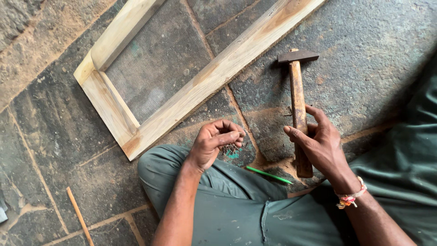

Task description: The person sits on a stone floor and secures a metal mesh screen to a wooden frame using a hammer and nails. They systematically place nails along the edges of the frame and hammer them in to attach the screen.

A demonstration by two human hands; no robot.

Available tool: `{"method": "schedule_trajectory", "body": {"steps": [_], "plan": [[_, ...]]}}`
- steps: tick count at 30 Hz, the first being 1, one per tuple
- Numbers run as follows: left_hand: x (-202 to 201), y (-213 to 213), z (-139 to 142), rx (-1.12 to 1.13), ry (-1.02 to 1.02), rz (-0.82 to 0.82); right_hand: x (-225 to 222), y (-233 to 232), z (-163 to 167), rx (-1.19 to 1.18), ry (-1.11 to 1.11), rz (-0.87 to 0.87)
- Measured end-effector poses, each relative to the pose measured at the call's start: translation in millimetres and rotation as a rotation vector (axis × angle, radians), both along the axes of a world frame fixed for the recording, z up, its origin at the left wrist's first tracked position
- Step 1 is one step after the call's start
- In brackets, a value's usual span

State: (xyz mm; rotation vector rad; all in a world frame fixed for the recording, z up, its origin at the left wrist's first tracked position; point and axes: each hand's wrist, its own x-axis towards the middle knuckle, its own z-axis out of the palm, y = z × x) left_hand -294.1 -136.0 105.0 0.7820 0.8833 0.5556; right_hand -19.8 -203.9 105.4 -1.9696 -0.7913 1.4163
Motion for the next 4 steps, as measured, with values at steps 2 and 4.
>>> {"method": "schedule_trajectory", "body": {"steps": [2, 4], "plan": [[-1.6, 0.7, 1.8, -0.076, -0.161, 0.026, -0.2, 0.3, -0.5, 0.000, -0.007, -0.002], [-2.3, -2.8, 2.7, -0.132, -0.297, 0.066, 0.1, -0.1, -0.2, -0.003, -0.012, -0.002]]}}
